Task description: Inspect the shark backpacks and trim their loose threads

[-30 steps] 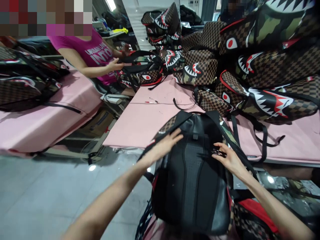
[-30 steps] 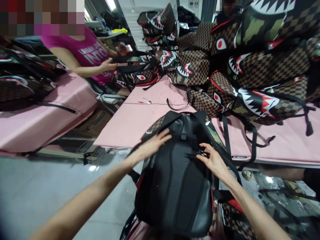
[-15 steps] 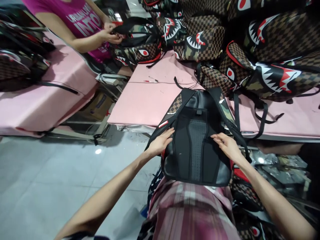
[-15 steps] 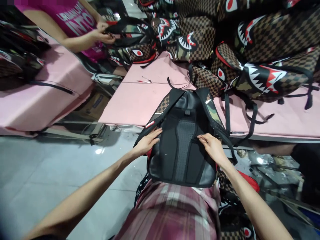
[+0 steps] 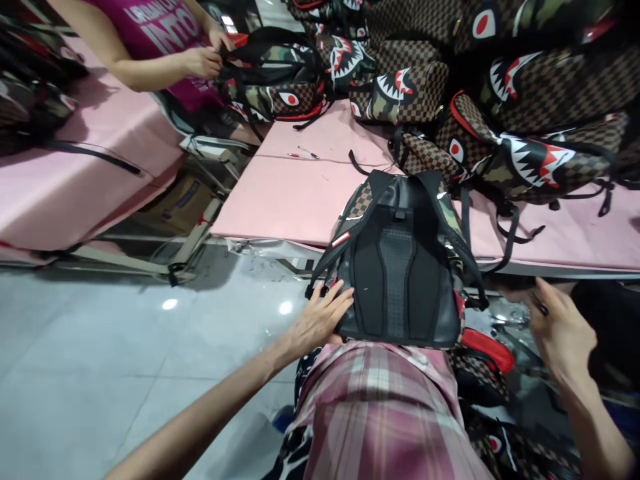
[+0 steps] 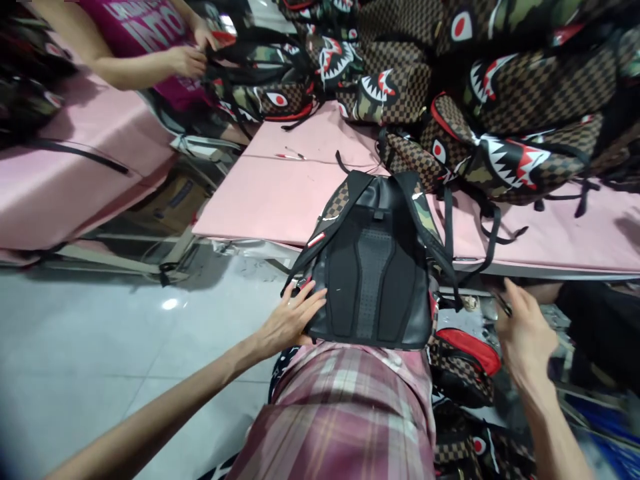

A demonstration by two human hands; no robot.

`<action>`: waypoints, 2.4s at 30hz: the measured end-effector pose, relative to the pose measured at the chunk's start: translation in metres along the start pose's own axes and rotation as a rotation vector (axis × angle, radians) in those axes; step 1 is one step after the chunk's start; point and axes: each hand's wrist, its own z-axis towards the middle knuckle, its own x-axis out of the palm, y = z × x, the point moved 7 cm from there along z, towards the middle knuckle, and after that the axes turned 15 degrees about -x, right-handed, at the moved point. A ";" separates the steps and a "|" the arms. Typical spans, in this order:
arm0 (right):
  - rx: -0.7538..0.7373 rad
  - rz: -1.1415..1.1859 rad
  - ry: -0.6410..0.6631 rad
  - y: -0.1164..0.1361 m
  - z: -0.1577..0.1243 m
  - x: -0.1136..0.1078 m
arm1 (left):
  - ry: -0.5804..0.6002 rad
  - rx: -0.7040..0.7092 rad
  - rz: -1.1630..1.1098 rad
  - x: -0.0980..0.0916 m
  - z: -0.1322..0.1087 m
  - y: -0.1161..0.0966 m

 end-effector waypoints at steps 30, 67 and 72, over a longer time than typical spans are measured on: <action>-0.142 0.235 -0.191 0.113 -0.018 0.058 | -0.418 0.182 -0.129 -0.039 0.113 -0.107; -0.282 0.055 -0.034 0.159 -0.046 0.086 | -0.469 -0.003 -0.317 -0.038 0.101 -0.100; -0.335 0.030 -0.169 0.159 -0.050 0.090 | -0.467 0.008 -0.378 -0.034 0.099 -0.098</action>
